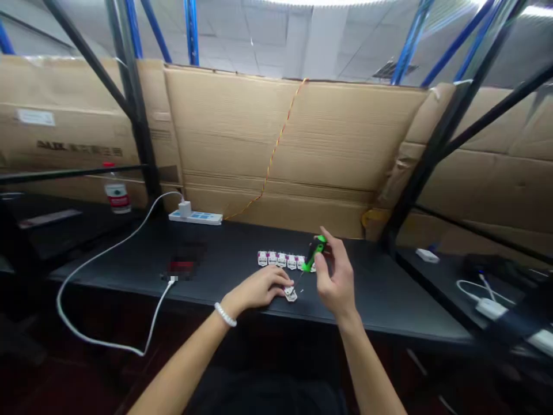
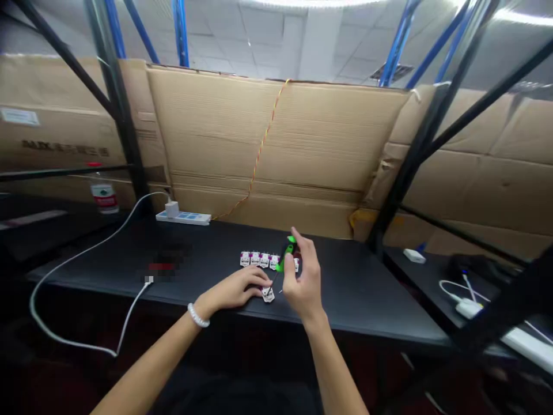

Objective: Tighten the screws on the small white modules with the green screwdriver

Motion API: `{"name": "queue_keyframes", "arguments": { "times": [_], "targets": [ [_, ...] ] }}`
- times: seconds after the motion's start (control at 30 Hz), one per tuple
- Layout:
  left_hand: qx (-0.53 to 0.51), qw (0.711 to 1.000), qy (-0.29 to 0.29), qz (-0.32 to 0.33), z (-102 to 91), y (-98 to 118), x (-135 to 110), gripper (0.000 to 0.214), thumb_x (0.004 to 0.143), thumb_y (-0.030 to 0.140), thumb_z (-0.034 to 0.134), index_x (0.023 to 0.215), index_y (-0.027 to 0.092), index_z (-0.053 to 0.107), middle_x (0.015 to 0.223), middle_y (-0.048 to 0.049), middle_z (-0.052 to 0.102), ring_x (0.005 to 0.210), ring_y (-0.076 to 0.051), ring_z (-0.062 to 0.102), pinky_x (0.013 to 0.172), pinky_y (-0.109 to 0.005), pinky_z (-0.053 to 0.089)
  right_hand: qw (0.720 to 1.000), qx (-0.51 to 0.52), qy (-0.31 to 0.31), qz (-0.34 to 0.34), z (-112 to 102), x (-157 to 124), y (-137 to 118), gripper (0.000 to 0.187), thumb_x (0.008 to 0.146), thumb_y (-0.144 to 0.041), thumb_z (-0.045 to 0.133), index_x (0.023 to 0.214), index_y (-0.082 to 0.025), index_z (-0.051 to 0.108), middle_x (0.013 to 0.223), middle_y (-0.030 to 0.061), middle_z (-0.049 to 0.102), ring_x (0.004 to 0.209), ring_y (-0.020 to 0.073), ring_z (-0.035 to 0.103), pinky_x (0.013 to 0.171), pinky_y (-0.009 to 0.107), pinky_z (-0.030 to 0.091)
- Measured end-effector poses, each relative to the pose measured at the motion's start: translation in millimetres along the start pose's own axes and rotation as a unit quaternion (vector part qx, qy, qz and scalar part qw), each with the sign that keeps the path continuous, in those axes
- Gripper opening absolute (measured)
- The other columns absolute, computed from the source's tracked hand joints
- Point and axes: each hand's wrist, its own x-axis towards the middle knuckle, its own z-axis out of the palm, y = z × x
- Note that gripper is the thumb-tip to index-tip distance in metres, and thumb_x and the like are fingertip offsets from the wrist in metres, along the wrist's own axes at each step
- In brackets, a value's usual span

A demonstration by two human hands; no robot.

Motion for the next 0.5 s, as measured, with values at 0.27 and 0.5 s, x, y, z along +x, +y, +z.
{"name": "queue_keyframes", "arguments": {
  "times": [0.27,0.5],
  "targets": [
    [0.005,1.000,0.001,-0.005,1.3,-2.1,-0.8,0.026,0.098,0.016,0.070,0.121,0.022,0.080,0.124,-0.0097,0.076,0.120,-0.027,0.067,0.111,-0.041,0.050,0.999,-0.029,0.026,-0.025,1.4,3.3,-2.7,0.040,0.094,-0.033,0.074,0.133,-0.025,0.067,0.118,0.0105,0.064,0.097,0.0242,0.066,0.077,0.039,0.061],
    [-0.003,1.000,0.005,-0.004,-0.7,1.5,-0.8,0.025,0.099,0.016,0.070,0.121,0.023,0.080,0.123,-0.0087,0.076,0.119,-0.026,0.067,0.110,-0.039,0.051,0.999,-0.014,-0.024,-0.024,-0.7,4.4,-2.0,0.048,0.103,-0.026,0.054,0.151,-0.027,0.056,0.127,0.0109,0.066,0.111,0.0265,0.067,0.093,0.045,0.060]
  ]
}}
